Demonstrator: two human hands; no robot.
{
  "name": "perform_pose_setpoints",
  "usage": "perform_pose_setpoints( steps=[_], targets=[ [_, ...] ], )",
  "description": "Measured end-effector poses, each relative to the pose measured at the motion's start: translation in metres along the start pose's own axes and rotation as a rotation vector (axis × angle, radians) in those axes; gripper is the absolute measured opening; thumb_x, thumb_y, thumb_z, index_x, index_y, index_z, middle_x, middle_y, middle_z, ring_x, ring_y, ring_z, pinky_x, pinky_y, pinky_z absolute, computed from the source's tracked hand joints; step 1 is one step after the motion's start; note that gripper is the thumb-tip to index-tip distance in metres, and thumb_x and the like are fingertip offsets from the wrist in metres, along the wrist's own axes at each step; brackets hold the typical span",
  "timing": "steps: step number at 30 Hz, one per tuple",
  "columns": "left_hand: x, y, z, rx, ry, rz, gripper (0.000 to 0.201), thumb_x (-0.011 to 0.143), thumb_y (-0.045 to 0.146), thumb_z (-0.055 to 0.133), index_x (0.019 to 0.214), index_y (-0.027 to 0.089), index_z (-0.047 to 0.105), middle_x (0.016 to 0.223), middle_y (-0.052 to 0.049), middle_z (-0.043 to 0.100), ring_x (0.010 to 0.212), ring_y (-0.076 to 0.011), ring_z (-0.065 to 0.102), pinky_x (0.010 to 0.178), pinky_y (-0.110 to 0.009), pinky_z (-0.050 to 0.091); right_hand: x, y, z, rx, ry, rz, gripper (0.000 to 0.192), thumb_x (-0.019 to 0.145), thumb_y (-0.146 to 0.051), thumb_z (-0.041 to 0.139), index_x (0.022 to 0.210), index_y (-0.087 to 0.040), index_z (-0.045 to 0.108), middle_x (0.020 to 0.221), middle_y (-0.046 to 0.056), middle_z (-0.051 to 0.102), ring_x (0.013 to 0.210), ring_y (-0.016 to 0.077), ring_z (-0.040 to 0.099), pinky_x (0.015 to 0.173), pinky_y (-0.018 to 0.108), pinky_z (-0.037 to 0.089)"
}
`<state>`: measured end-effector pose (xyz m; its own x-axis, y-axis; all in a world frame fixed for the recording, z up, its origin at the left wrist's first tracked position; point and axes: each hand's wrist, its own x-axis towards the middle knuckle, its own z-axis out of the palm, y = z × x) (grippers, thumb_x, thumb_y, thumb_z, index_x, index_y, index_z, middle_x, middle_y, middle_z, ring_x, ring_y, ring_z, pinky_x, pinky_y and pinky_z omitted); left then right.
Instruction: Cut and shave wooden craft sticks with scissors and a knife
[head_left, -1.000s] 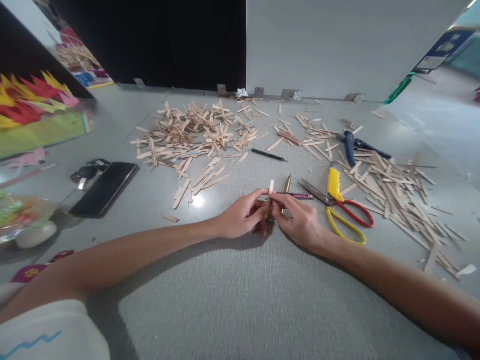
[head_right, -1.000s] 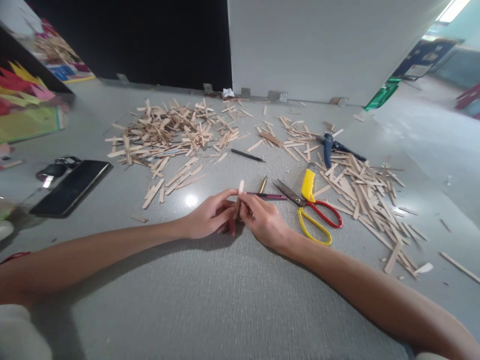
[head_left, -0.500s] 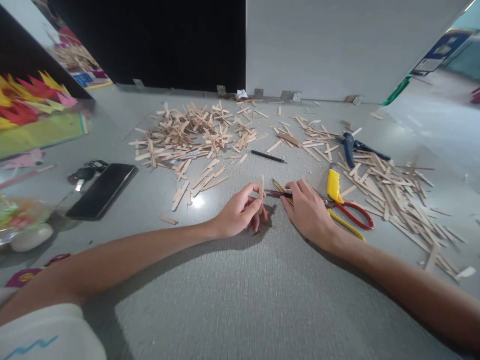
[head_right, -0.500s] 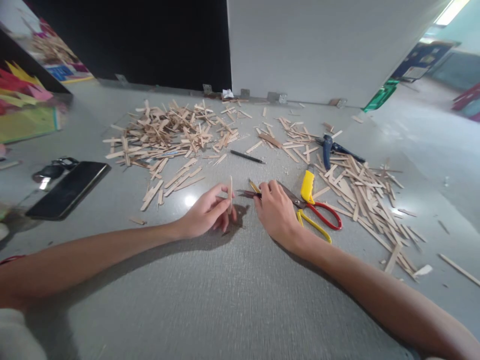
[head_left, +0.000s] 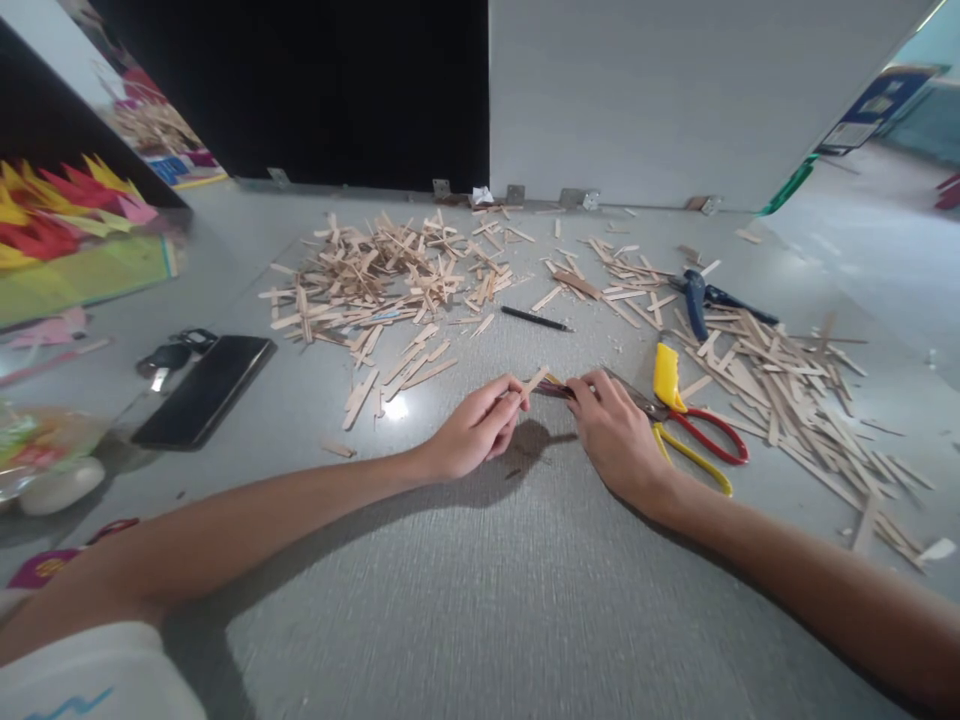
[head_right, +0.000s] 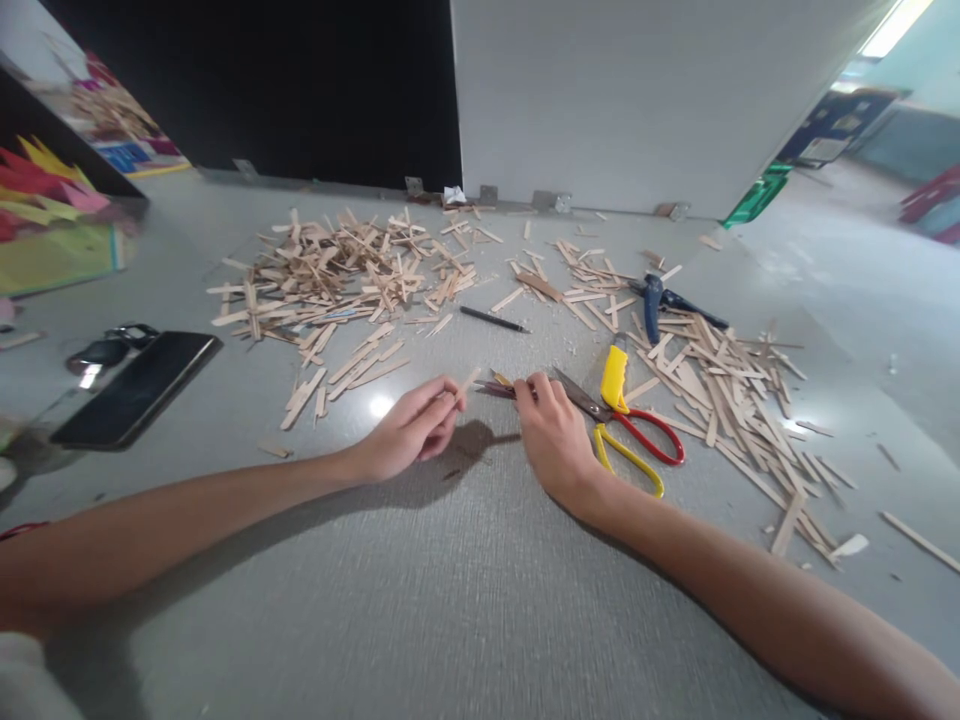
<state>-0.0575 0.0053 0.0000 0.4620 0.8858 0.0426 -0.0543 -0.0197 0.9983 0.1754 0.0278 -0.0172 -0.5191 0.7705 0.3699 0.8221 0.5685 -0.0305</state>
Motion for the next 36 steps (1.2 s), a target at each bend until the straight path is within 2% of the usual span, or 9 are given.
perform_pose_setpoints(
  steps=[3, 7, 12, 17, 21, 23, 28, 32, 36],
  targets=[
    [-0.001, -0.001, 0.000, 0.061, 0.002, -0.005, 0.031, 0.109, 0.052, 0.050, 0.097, 0.023, 0.048, 0.060, 0.010, 0.046, 0.044, -0.0087, 0.042, 0.043, -0.019, 0.036, -0.002, -0.001, 0.000, 0.058, 0.047, 0.011, 0.030, 0.104, -0.006, 0.047, 0.121, -0.013, 0.071, 0.117, 0.018, 0.067, 0.097, 0.0279, 0.069, 0.081, 0.039, 0.064],
    [-0.003, 0.001, -0.001, 0.122, -0.019, -0.034, 0.027, 0.111, 0.047, 0.049, 0.115, 0.021, 0.053, 0.064, 0.006, 0.060, 0.048, -0.0108, 0.054, 0.046, -0.020, 0.042, -0.004, -0.002, -0.003, 0.153, 0.077, 0.006, 0.041, 0.098, -0.001, 0.043, 0.130, -0.013, 0.066, 0.126, 0.020, 0.061, 0.094, 0.0255, 0.070, 0.077, 0.039, 0.065],
    [-0.005, 0.004, -0.002, 0.176, -0.001, -0.064, 0.026, 0.111, 0.046, 0.049, 0.115, 0.021, 0.052, 0.063, 0.006, 0.061, 0.047, -0.0104, 0.053, 0.047, -0.020, 0.043, -0.004, -0.002, -0.001, 0.243, 0.092, -0.043, 0.052, 0.091, 0.005, 0.035, 0.131, -0.013, 0.063, 0.118, 0.018, 0.060, 0.100, 0.0272, 0.068, 0.085, 0.044, 0.065],
    [-0.004, 0.000, -0.003, 0.171, 0.021, -0.043, 0.027, 0.110, 0.048, 0.050, 0.114, 0.021, 0.053, 0.064, 0.007, 0.061, 0.045, -0.0096, 0.053, 0.046, -0.020, 0.042, -0.001, -0.001, 0.003, 0.258, 0.124, 0.009, 0.031, 0.105, -0.010, 0.041, 0.123, -0.017, 0.066, 0.115, 0.017, 0.063, 0.098, 0.0273, 0.068, 0.087, 0.046, 0.065],
    [-0.005, 0.002, 0.001, 0.121, 0.036, -0.029, 0.030, 0.110, 0.049, 0.052, 0.118, 0.020, 0.054, 0.070, 0.004, 0.065, 0.047, -0.0099, 0.057, 0.045, -0.020, 0.043, 0.001, 0.001, 0.004, 0.223, 0.115, 0.008, 0.018, 0.106, -0.019, 0.050, 0.101, -0.020, 0.067, 0.106, 0.016, 0.066, 0.095, 0.0285, 0.067, 0.086, 0.047, 0.062],
    [-0.009, 0.010, 0.005, 0.106, 0.041, -0.022, 0.030, 0.110, 0.047, 0.053, 0.122, 0.020, 0.054, 0.077, 0.002, 0.068, 0.050, -0.0102, 0.061, 0.045, -0.020, 0.043, 0.001, 0.002, 0.005, 0.225, 0.121, 0.022, 0.019, 0.106, -0.017, 0.048, 0.095, -0.022, 0.063, 0.097, 0.013, 0.067, 0.089, 0.0270, 0.066, 0.082, 0.043, 0.060],
    [-0.030, 0.048, 0.020, 0.055, 0.034, -0.009, 0.027, 0.111, 0.038, 0.050, 0.132, 0.020, 0.049, 0.087, 0.001, 0.068, 0.052, -0.0093, 0.061, 0.050, -0.022, 0.048, 0.000, 0.000, 0.005, 0.282, 0.102, 0.120, 0.017, 0.107, -0.021, 0.043, 0.097, -0.023, 0.056, 0.079, 0.007, 0.069, 0.070, 0.0220, 0.065, 0.065, 0.031, 0.050],
    [-0.044, 0.074, 0.029, 0.083, -0.024, -0.040, 0.024, 0.111, 0.032, 0.049, 0.133, 0.020, 0.053, 0.089, 0.000, 0.066, 0.051, -0.0073, 0.055, 0.052, -0.022, 0.048, 0.000, 0.000, 0.003, 0.293, 0.046, 0.140, 0.014, 0.106, -0.024, 0.042, 0.098, -0.024, 0.054, 0.078, 0.007, 0.071, 0.067, 0.0213, 0.066, 0.061, 0.029, 0.045],
    [-0.052, 0.085, 0.032, 0.047, 0.011, -0.013, 0.025, 0.114, 0.030, 0.048, 0.138, 0.023, 0.051, 0.091, 0.001, 0.066, 0.051, -0.0063, 0.058, 0.052, -0.019, 0.050, 0.001, 0.000, 0.001, 0.284, 0.049, 0.121, 0.013, 0.104, -0.024, 0.041, 0.099, -0.023, 0.054, 0.079, 0.008, 0.073, 0.066, 0.0218, 0.067, 0.061, 0.030, 0.045]
  ],
)
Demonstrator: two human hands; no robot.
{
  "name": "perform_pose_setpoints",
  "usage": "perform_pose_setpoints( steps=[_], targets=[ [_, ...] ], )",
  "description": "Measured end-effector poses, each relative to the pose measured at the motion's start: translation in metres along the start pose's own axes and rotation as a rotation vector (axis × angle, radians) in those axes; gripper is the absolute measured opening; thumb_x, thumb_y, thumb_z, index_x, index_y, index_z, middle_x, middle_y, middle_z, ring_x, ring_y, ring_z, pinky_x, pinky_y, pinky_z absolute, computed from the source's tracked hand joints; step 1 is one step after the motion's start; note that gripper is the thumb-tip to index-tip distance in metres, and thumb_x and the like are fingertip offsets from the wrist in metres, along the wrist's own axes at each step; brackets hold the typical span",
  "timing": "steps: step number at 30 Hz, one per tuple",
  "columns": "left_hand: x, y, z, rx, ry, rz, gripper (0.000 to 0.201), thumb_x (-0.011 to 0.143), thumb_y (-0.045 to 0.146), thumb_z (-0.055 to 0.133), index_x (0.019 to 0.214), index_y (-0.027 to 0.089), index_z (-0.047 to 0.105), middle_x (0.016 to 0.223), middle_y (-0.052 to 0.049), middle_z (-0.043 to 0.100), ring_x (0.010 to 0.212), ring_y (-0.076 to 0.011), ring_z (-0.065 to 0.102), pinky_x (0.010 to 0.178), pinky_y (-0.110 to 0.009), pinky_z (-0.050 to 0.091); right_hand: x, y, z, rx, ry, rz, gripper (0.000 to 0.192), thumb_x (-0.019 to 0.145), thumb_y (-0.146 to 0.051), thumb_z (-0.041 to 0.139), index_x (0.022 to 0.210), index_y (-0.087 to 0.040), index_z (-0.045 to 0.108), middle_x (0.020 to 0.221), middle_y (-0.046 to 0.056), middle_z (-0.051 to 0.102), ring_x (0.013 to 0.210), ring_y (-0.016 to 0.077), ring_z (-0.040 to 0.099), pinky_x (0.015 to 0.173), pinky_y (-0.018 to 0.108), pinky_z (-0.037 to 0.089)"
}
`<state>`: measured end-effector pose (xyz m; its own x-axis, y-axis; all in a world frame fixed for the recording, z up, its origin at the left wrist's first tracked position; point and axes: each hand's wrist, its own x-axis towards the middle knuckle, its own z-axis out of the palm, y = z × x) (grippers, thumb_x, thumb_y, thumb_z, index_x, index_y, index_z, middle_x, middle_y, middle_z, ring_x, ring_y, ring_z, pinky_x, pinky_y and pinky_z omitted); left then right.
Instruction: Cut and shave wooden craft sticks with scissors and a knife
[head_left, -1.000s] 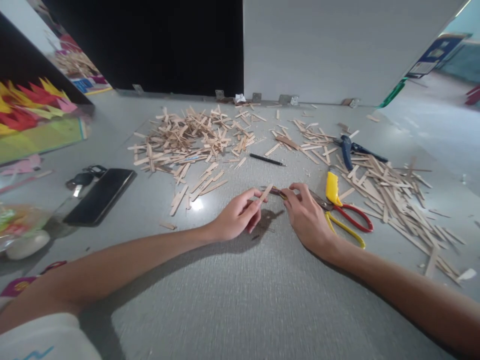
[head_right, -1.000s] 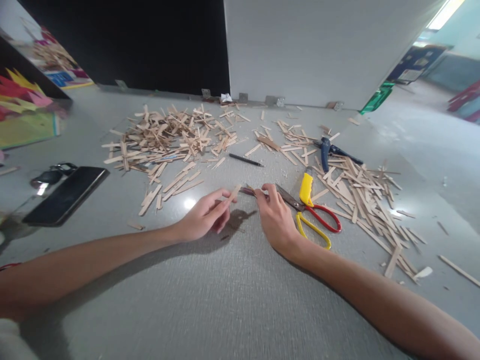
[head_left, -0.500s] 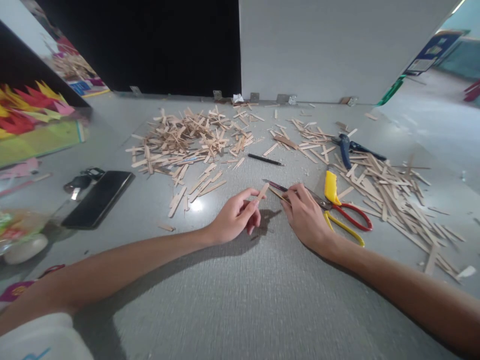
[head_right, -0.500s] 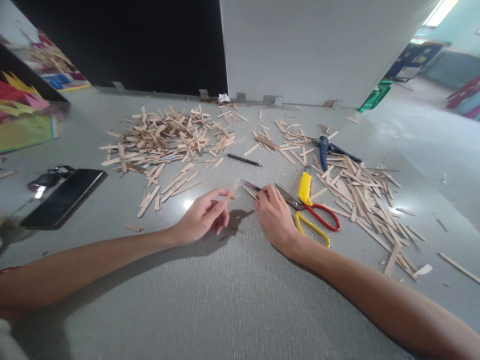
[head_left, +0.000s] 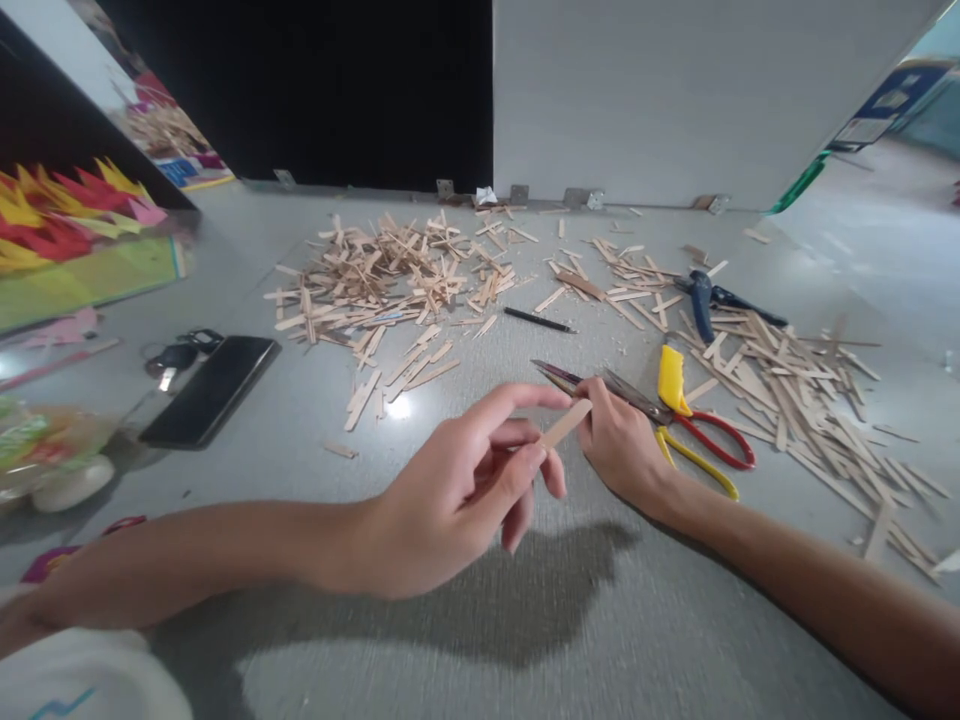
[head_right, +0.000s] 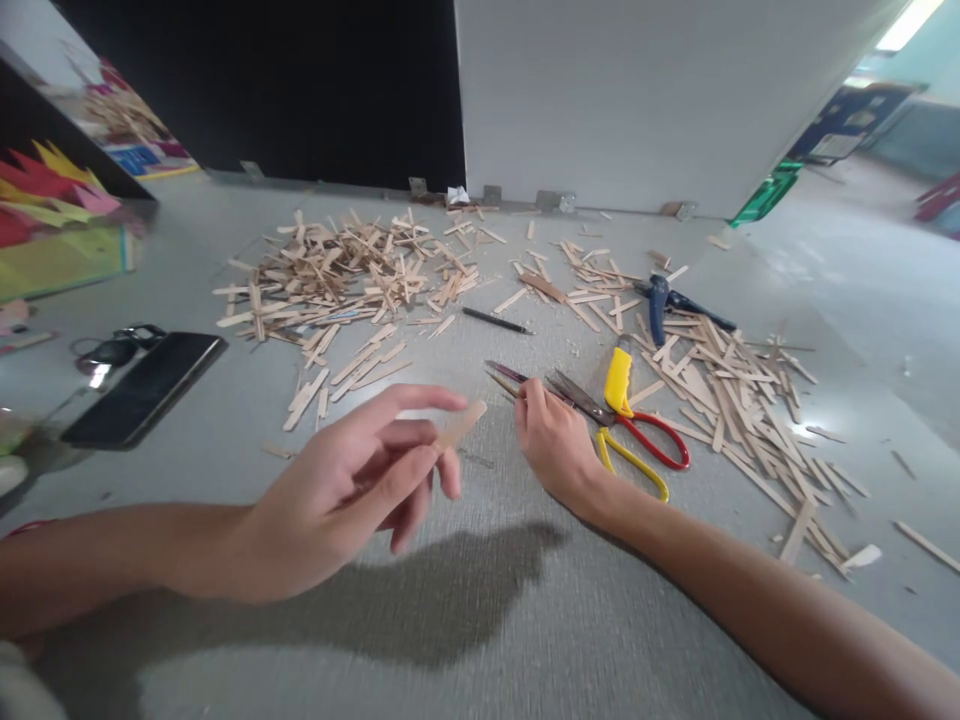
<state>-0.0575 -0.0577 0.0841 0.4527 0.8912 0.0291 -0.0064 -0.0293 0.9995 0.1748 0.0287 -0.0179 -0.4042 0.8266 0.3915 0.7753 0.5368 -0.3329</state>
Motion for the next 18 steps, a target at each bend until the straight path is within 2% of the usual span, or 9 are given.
perform_pose_setpoints(
  steps=[5, 9, 14, 18],
  targets=[
    [-0.006, 0.002, 0.002, -0.047, 0.039, 0.081, 0.024, 0.114, 0.029, 0.053, 0.137, 0.026, 0.054, 0.099, -0.001, 0.069, 0.052, -0.0050, 0.064, 0.046, -0.015, 0.047, 0.000, -0.001, -0.002, -0.017, 0.020, -0.028, 0.016, 0.107, -0.027, 0.040, 0.097, -0.024, 0.051, 0.073, 0.005, 0.069, 0.061, 0.0201, 0.064, 0.057, 0.029, 0.041],
    [-0.010, 0.002, 0.004, -0.067, 0.049, 0.080, 0.024, 0.113, 0.031, 0.058, 0.136, 0.024, 0.057, 0.110, -0.006, 0.072, 0.056, -0.0078, 0.071, 0.042, -0.014, 0.048, 0.000, 0.000, -0.002, -0.034, 0.031, -0.054, 0.018, 0.108, -0.028, 0.038, 0.096, -0.024, 0.050, 0.071, 0.005, 0.068, 0.059, 0.0198, 0.062, 0.055, 0.029, 0.038],
    [-0.012, 0.002, 0.005, -0.043, 0.065, 0.058, 0.032, 0.108, 0.028, 0.066, 0.138, 0.023, 0.056, 0.111, -0.007, 0.074, 0.058, -0.0087, 0.072, 0.056, -0.021, 0.063, 0.000, 0.000, -0.001, -0.025, 0.021, -0.040, 0.018, 0.108, -0.028, 0.040, 0.094, -0.025, 0.051, 0.072, 0.004, 0.068, 0.057, 0.0183, 0.060, 0.055, 0.028, 0.038],
    [-0.012, 0.001, 0.005, -0.030, 0.068, 0.058, 0.032, 0.108, 0.027, 0.064, 0.139, 0.026, 0.055, 0.113, -0.005, 0.074, 0.058, -0.0088, 0.071, 0.055, -0.021, 0.063, 0.000, 0.000, -0.001, -0.024, 0.021, -0.032, 0.019, 0.108, -0.028, 0.040, 0.093, -0.024, 0.052, 0.072, 0.005, 0.068, 0.058, 0.0191, 0.061, 0.056, 0.029, 0.040]
  ],
)
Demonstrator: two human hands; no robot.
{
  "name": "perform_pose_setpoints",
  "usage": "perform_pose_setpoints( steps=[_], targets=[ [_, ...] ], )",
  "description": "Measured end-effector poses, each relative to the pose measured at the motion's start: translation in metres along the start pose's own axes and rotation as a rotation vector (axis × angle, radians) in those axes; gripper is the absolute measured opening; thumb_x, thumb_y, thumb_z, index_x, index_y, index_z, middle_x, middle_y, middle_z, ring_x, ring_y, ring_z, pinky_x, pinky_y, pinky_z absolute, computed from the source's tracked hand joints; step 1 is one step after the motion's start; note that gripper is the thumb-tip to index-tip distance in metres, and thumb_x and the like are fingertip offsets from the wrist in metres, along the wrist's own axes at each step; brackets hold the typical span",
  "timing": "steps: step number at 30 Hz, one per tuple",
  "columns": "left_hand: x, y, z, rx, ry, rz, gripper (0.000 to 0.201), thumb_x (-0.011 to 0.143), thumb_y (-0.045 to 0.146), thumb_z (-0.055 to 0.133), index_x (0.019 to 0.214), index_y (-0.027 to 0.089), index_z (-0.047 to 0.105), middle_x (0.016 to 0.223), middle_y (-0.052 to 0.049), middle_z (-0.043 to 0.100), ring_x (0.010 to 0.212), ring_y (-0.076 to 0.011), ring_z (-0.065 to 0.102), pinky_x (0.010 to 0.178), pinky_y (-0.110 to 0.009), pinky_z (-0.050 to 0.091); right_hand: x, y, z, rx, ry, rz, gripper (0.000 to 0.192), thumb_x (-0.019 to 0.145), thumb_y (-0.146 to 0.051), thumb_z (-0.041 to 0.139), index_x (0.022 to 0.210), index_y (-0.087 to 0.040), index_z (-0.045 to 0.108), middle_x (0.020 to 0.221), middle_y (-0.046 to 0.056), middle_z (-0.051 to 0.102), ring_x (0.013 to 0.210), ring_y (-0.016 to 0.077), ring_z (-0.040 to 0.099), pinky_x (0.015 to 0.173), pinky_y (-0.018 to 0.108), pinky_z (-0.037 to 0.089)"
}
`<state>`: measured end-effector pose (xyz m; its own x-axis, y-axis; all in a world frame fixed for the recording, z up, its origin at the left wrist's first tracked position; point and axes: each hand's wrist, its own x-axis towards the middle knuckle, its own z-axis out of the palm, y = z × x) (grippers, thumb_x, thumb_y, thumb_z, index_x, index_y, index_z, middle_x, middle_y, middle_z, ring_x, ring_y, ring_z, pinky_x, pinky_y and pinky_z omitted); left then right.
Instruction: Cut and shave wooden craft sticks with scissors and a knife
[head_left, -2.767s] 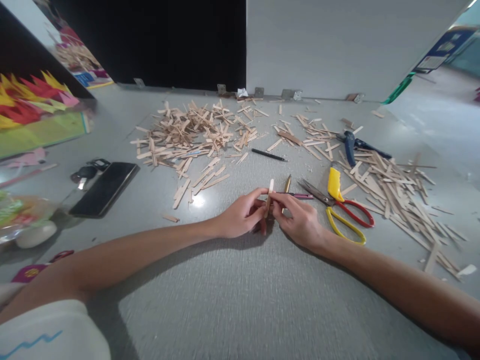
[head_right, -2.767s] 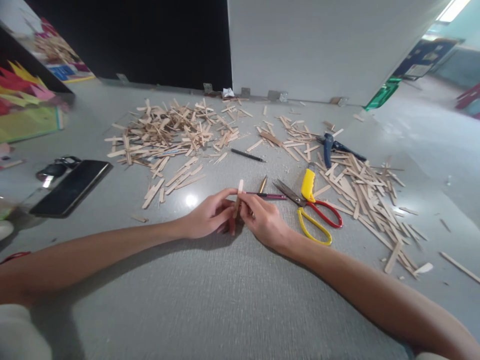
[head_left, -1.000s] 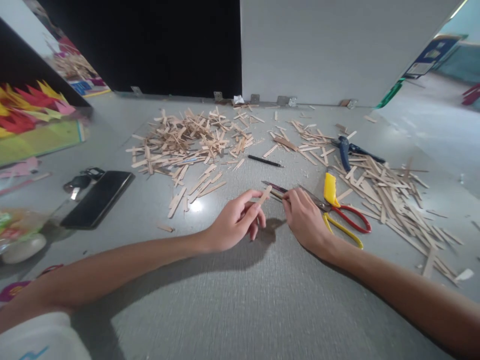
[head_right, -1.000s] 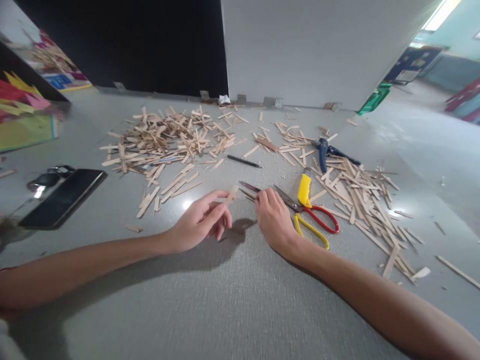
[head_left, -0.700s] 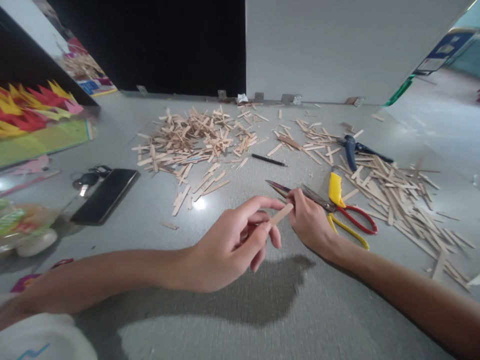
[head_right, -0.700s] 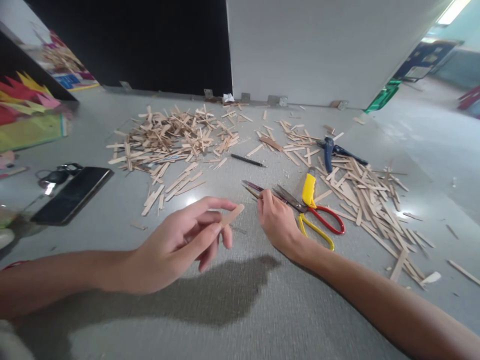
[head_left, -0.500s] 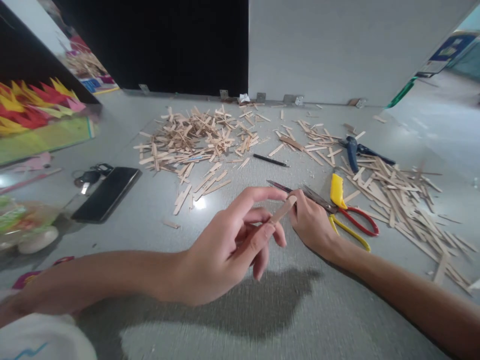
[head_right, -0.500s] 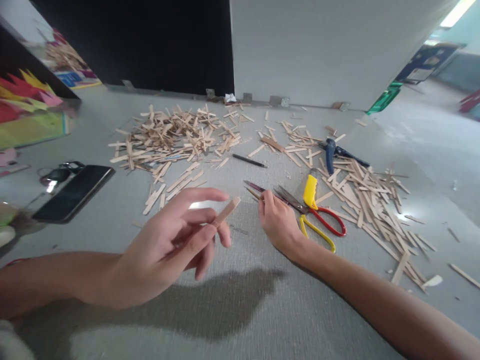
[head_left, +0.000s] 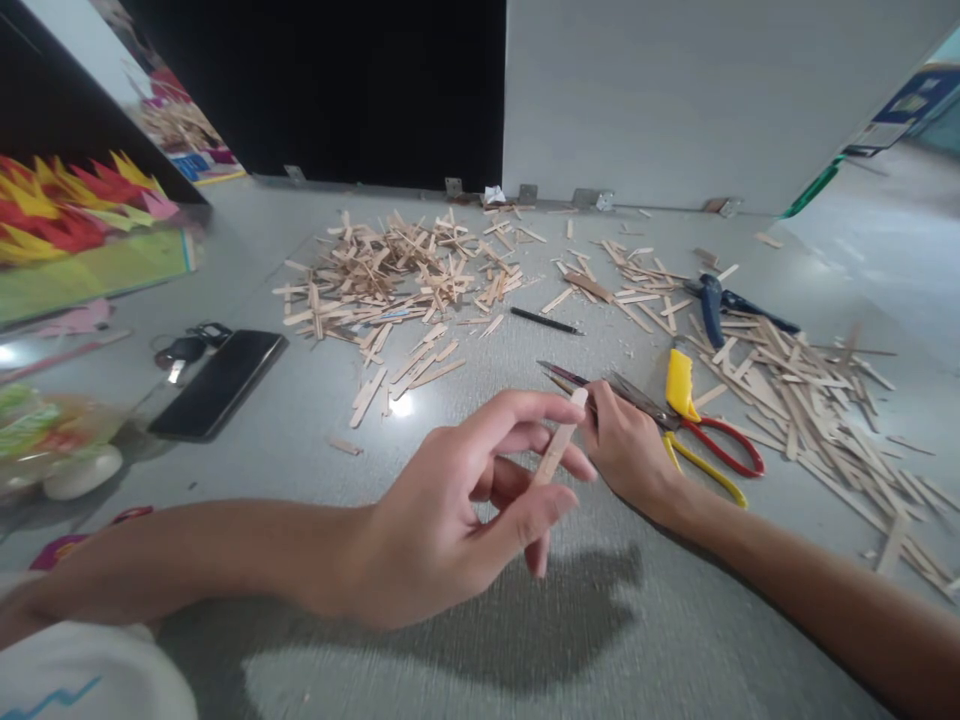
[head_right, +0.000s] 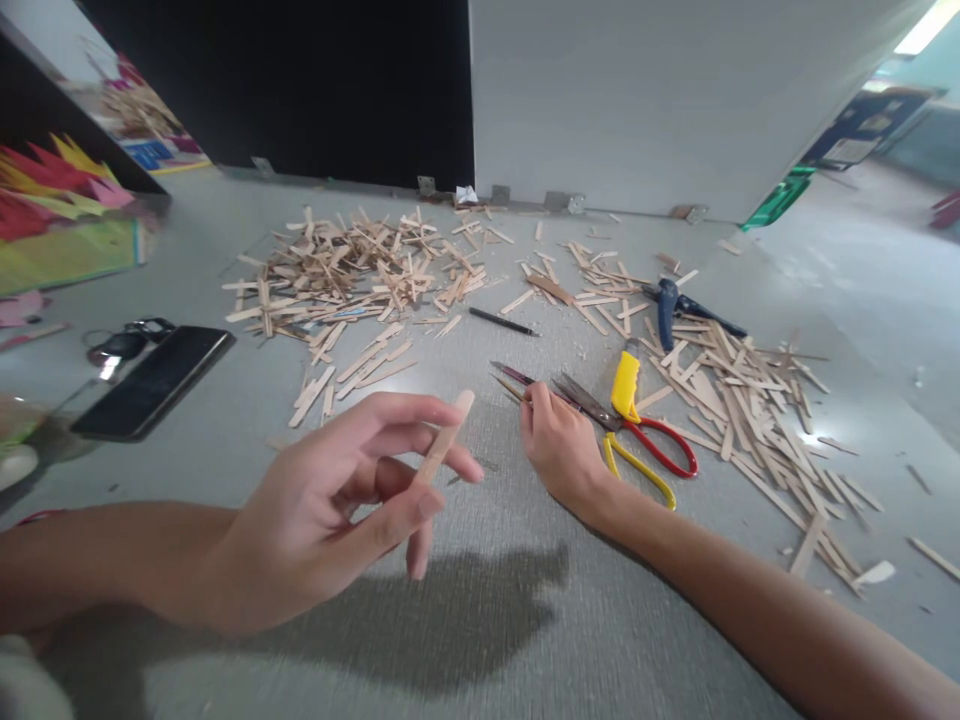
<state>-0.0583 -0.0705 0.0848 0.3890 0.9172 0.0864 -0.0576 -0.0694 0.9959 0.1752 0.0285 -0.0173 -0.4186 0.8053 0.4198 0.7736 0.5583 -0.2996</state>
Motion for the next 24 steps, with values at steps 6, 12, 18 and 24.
perform_pose_setpoints(
  steps=[6, 12, 18, 24],
  targets=[
    [0.007, -0.003, -0.003, 0.120, 0.063, 0.089, 0.020, 0.109, 0.024, 0.059, 0.129, 0.024, 0.059, 0.105, -0.003, 0.078, 0.062, -0.0098, 0.071, 0.062, -0.022, 0.062, 0.000, 0.001, -0.001, 0.007, -0.025, 0.012, 0.017, 0.107, -0.028, 0.041, 0.099, -0.024, 0.055, 0.078, 0.007, 0.072, 0.065, 0.0215, 0.066, 0.061, 0.031, 0.045],
    [0.015, -0.004, -0.008, 0.331, 0.077, 0.110, 0.012, 0.109, 0.029, 0.055, 0.113, 0.023, 0.064, 0.077, 0.003, 0.063, 0.057, -0.0101, 0.052, 0.053, -0.022, 0.044, 0.001, 0.000, 0.000, -0.013, -0.021, 0.006, 0.016, 0.106, -0.024, 0.041, 0.097, -0.023, 0.053, 0.081, 0.009, 0.074, 0.066, 0.0221, 0.067, 0.060, 0.030, 0.042],
    [0.019, -0.007, -0.012, 0.292, 0.089, 0.010, 0.030, 0.113, 0.035, 0.039, 0.116, 0.020, 0.065, 0.065, 0.007, 0.037, 0.052, -0.0117, 0.034, 0.049, -0.024, 0.032, 0.001, -0.002, 0.001, -0.012, -0.029, 0.009, 0.014, 0.105, -0.023, 0.043, 0.096, -0.023, 0.053, 0.081, 0.009, 0.074, 0.067, 0.0219, 0.068, 0.061, 0.030, 0.043],
    [0.024, -0.016, -0.013, 0.165, 0.096, -0.001, 0.026, 0.112, 0.030, 0.042, 0.135, 0.023, 0.051, 0.082, 0.004, 0.054, 0.055, -0.0096, 0.045, 0.053, -0.023, 0.043, 0.002, -0.003, 0.002, -0.016, -0.018, 0.003, 0.014, 0.103, -0.020, 0.045, 0.098, -0.023, 0.058, 0.083, 0.009, 0.076, 0.071, 0.0230, 0.071, 0.064, 0.030, 0.047]
  ],
)
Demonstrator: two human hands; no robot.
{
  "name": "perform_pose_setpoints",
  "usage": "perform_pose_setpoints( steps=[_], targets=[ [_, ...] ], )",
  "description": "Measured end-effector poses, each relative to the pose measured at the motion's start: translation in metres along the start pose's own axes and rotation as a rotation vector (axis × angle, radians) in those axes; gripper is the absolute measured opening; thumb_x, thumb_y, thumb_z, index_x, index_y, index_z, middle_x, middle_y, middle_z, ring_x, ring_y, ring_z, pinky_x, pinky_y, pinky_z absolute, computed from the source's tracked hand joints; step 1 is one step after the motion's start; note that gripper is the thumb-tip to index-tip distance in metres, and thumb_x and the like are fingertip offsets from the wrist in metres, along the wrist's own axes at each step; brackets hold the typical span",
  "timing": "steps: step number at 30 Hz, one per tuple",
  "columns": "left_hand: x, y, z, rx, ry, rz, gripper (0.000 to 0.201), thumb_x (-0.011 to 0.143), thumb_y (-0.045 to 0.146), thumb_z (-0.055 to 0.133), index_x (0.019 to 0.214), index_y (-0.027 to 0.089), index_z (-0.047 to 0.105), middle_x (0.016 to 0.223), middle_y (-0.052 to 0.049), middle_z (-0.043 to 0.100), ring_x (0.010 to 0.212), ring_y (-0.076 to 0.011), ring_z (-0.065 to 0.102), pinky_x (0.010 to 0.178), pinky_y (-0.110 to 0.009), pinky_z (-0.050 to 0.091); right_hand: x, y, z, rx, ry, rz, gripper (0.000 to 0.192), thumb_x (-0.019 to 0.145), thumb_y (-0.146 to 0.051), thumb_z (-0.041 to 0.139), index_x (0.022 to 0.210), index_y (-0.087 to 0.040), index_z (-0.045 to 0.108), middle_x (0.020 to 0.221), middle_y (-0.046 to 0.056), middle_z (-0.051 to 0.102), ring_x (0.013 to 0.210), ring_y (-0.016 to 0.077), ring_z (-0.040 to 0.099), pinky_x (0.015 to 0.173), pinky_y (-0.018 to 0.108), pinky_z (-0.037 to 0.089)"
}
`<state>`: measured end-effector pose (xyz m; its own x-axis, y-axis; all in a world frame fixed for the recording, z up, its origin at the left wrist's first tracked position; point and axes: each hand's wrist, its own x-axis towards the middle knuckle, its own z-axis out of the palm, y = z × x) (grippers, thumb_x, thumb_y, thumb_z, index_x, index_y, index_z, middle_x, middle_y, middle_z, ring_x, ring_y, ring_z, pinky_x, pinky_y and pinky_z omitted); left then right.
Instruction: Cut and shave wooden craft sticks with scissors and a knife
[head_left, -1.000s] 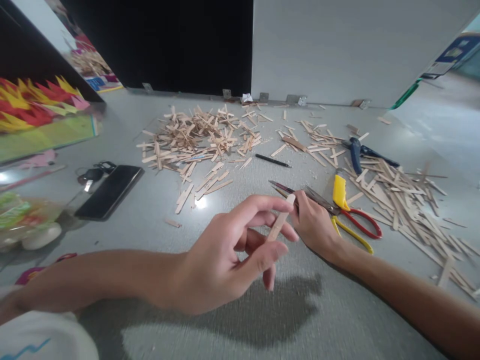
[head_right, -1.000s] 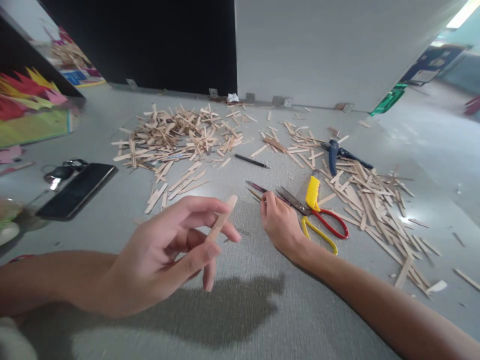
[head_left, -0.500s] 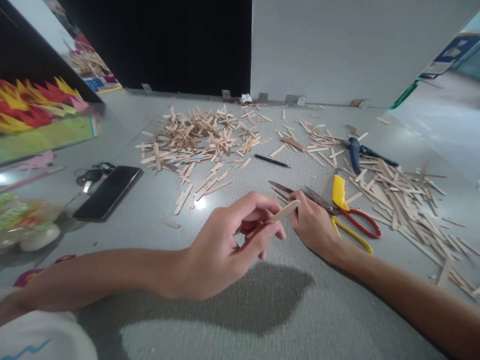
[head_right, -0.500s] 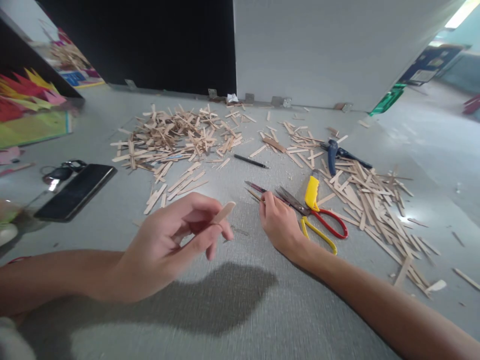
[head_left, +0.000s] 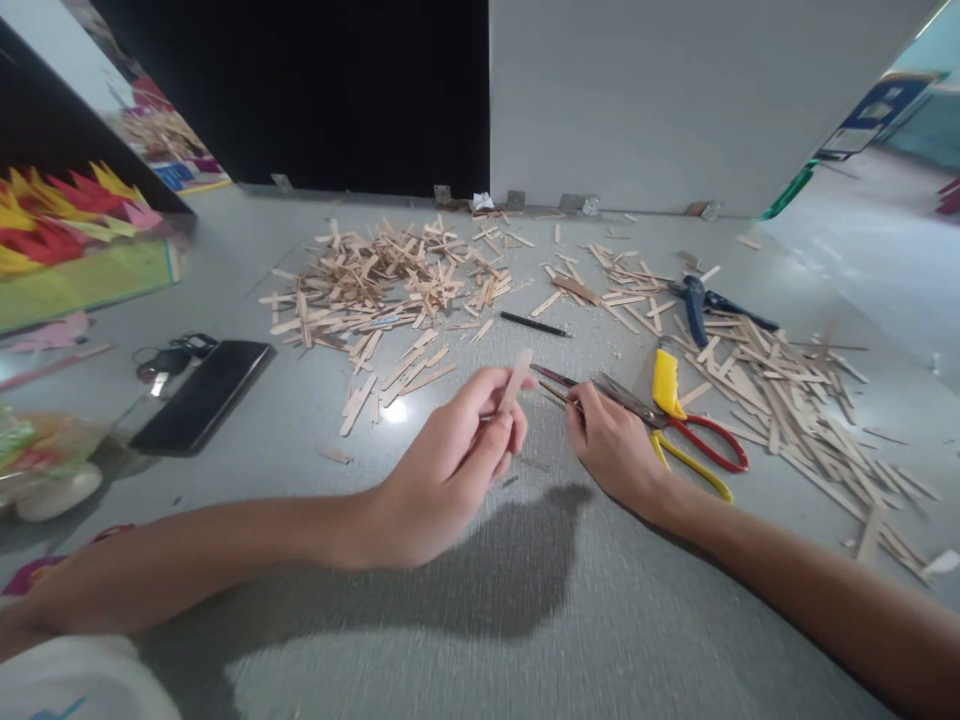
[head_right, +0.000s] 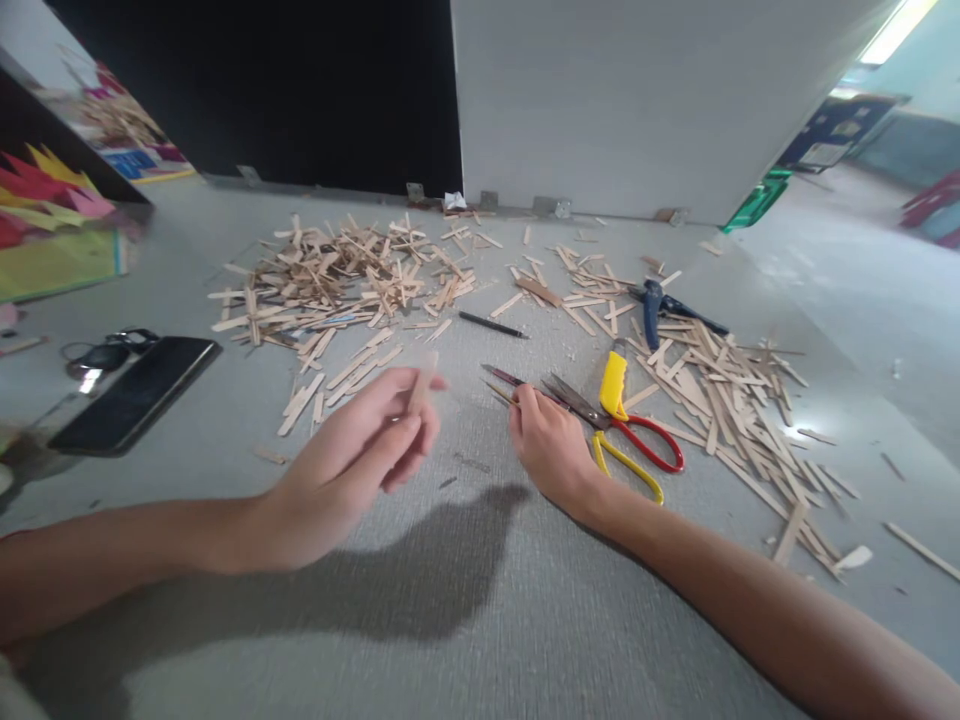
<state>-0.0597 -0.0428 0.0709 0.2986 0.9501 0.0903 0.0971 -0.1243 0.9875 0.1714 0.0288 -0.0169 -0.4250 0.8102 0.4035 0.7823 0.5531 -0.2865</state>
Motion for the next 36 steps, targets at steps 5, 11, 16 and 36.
perform_pose_setpoints(
  steps=[5, 11, 16, 36],
  targets=[
    [0.005, -0.006, 0.001, -0.031, -0.041, 0.014, 0.027, 0.113, 0.030, 0.046, 0.139, 0.027, 0.045, 0.100, 0.000, 0.065, 0.056, -0.0078, 0.063, 0.053, -0.022, 0.051, 0.000, 0.000, -0.001, -0.014, -0.007, -0.006, 0.016, 0.104, -0.020, 0.045, 0.098, -0.022, 0.059, 0.084, 0.010, 0.076, 0.071, 0.0232, 0.072, 0.065, 0.030, 0.048],
    [0.003, -0.006, 0.002, -0.033, -0.050, 0.017, 0.027, 0.110, 0.032, 0.056, 0.135, 0.021, 0.054, 0.112, -0.006, 0.071, 0.055, -0.0064, 0.066, 0.048, -0.019, 0.050, -0.001, 0.000, 0.000, -0.009, -0.008, -0.016, 0.016, 0.105, -0.020, 0.045, 0.097, -0.021, 0.059, 0.083, 0.010, 0.075, 0.070, 0.0234, 0.072, 0.063, 0.030, 0.047],
    [0.000, -0.007, 0.004, -0.078, -0.027, 0.054, 0.027, 0.109, 0.027, 0.058, 0.135, 0.020, 0.055, 0.112, -0.006, 0.074, 0.054, -0.0056, 0.067, 0.047, -0.017, 0.052, 0.000, 0.000, 0.001, -0.012, -0.014, -0.008, 0.015, 0.105, -0.020, 0.045, 0.096, -0.022, 0.058, 0.083, 0.009, 0.075, 0.070, 0.0222, 0.071, 0.064, 0.029, 0.046],
    [0.022, -0.080, 0.009, 0.012, -0.116, -0.087, 0.052, 0.104, 0.038, 0.062, 0.149, 0.020, 0.046, 0.095, -0.005, 0.076, 0.050, -0.0094, 0.062, 0.044, -0.019, 0.047, -0.003, -0.005, -0.008, 0.095, 0.186, -0.506, 0.030, 0.107, -0.010, 0.052, 0.135, -0.017, 0.062, 0.112, 0.014, 0.072, 0.100, 0.0246, 0.069, 0.086, 0.038, 0.062]
  ],
)
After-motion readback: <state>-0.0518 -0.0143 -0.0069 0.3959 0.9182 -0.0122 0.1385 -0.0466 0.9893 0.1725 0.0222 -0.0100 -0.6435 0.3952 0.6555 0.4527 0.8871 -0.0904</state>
